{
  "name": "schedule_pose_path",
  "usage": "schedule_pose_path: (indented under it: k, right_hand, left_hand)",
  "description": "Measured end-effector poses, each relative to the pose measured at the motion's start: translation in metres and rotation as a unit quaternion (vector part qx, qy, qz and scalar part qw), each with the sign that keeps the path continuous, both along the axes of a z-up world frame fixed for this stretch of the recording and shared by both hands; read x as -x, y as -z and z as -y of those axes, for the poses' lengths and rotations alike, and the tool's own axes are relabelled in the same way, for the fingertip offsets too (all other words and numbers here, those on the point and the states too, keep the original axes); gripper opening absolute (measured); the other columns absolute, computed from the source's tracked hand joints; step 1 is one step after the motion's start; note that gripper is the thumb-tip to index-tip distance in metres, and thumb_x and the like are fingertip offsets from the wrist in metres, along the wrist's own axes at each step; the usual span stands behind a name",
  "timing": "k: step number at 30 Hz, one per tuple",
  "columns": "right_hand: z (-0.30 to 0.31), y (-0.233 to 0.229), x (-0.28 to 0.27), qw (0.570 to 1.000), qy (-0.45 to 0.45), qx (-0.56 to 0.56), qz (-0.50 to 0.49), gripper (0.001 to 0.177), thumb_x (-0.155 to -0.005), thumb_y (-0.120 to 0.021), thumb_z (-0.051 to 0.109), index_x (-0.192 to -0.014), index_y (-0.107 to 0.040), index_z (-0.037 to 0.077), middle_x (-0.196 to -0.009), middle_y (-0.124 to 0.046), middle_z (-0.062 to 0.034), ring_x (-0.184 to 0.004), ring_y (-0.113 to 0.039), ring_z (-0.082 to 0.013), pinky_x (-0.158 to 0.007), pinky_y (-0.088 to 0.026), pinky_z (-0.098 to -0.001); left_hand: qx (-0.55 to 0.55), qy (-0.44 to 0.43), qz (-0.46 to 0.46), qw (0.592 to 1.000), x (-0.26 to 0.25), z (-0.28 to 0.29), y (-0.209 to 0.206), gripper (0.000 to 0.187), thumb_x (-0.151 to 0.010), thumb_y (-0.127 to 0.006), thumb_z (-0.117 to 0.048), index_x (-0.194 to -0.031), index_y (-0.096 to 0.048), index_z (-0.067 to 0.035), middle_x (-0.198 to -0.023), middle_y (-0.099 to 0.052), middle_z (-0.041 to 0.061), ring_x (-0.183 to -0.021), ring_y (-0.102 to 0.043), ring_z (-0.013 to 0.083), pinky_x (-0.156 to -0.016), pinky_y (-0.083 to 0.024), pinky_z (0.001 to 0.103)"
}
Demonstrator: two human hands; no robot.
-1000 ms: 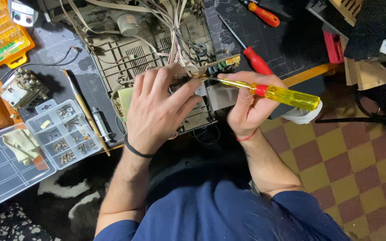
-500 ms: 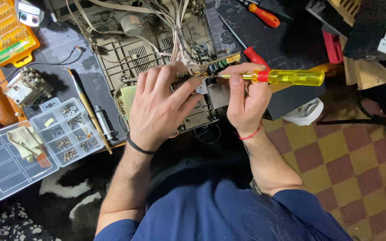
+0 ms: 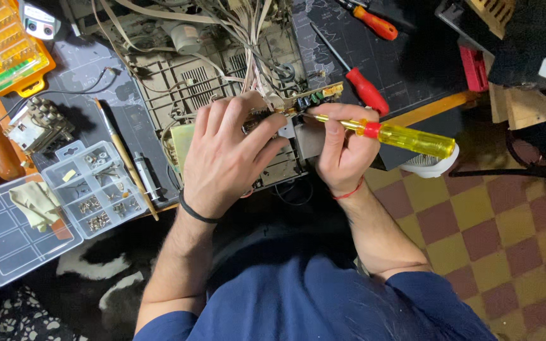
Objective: The person uses a red screwdriver to loosen and remove screws from a circuit board assembly. They detach a green circuit board with a heatsink, inspect it, and then reattach it to the main chassis, securing it with screws using both red and yellow screwdrivers.
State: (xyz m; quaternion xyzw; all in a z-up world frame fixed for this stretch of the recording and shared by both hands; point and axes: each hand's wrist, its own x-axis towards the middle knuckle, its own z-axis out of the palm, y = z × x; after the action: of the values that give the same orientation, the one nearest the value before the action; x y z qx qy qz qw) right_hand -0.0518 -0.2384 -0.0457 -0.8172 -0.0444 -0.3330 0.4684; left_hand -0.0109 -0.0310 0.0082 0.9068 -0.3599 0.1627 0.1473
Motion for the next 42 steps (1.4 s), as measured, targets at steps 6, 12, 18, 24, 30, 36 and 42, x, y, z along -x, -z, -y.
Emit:
schedule_pose_path:
  k: [6,12,18,24,30,36,42]
  right_hand:
    - [-0.001,-0.012,-0.003,1.000,0.002,-0.003,-0.025,0.041,-0.120,-0.046,0.027,-0.109,-0.066,-0.007,-0.103,-0.075,-0.0222,-0.108,-0.076,-0.0376,-0.097,-0.062,-0.0483]
    - [0.002,-0.010,-0.004,0.999,-0.005,-0.024,-0.030,0.034,-0.121,-0.047,0.027,-0.113,-0.059,-0.003,-0.101,-0.076,-0.0231,-0.118,-0.076,-0.0389,-0.099,-0.061,-0.0473]
    - [0.000,-0.008,-0.003,1.000,0.014,0.002,-0.007,0.034,-0.121,-0.045,0.026,-0.110,-0.062,-0.002,-0.098,-0.076,-0.0172,-0.126,-0.066,-0.0332,-0.106,-0.053,-0.0463]
    - [0.001,0.003,-0.001,0.994,-0.032,-0.106,-0.006,0.037,-0.119,-0.051,0.033,-0.114,-0.056,-0.003,-0.099,-0.074,-0.0203,-0.084,-0.077,-0.0312,-0.087,-0.063,-0.0399]
    - [0.000,0.010,-0.001,0.998,-0.028,-0.042,0.030,0.022,-0.119,-0.052,0.021,-0.117,-0.053,0.000,-0.103,-0.076,-0.0221,-0.093,-0.080,-0.0369,-0.089,-0.063,-0.0421]
    - [-0.002,-0.003,0.000,0.999,0.011,-0.018,-0.034,0.040,-0.120,-0.049,0.033,-0.113,-0.062,-0.004,-0.104,-0.077,-0.0191,-0.095,-0.078,-0.0376,-0.091,-0.060,-0.0459]
    - [-0.001,-0.015,-0.005,1.000,0.005,0.006,-0.009,0.045,-0.121,-0.047,0.030,-0.104,-0.068,-0.006,-0.099,-0.076,-0.0184,-0.094,-0.077,-0.0371,-0.092,-0.061,-0.0468]
  left_hand:
    - [0.003,0.000,-0.016,1.000,0.001,0.001,0.000,0.031,-0.118,-0.065,-0.049,-0.132,-0.071,-0.023,-0.130,-0.062,0.012,-0.110,-0.059,0.0335,-0.097,-0.050,0.046]
    - [0.014,0.014,-0.038,0.999,0.000,0.001,-0.002,0.032,-0.117,-0.068,-0.045,-0.133,-0.070,-0.018,-0.131,-0.061,0.014,-0.110,-0.058,0.0348,-0.097,-0.051,0.046]
    - [0.015,0.017,-0.038,0.999,0.001,0.001,-0.002,0.031,-0.117,-0.066,-0.045,-0.133,-0.069,-0.018,-0.129,-0.060,0.015,-0.109,-0.057,0.0356,-0.096,-0.051,0.047]
    - [0.012,0.013,-0.026,1.000,0.001,0.001,0.000,0.031,-0.117,-0.066,-0.046,-0.132,-0.070,-0.019,-0.128,-0.061,0.017,-0.108,-0.058,0.0364,-0.095,-0.050,0.047]
    - [0.007,0.017,-0.017,1.000,0.000,0.001,-0.001,0.029,-0.118,-0.067,-0.045,-0.130,-0.069,-0.019,-0.130,-0.061,0.012,-0.109,-0.060,0.0338,-0.095,-0.050,0.045]
    - [-0.004,0.014,-0.019,1.000,0.000,0.001,-0.001,0.030,-0.117,-0.067,-0.046,-0.130,-0.068,-0.019,-0.126,-0.061,0.013,-0.107,-0.059,0.0344,-0.094,-0.050,0.045]
    - [0.007,0.017,-0.021,1.000,0.000,0.002,0.001,0.031,-0.118,-0.066,-0.045,-0.132,-0.069,-0.018,-0.127,-0.060,0.016,-0.108,-0.057,0.0361,-0.097,-0.052,0.047]
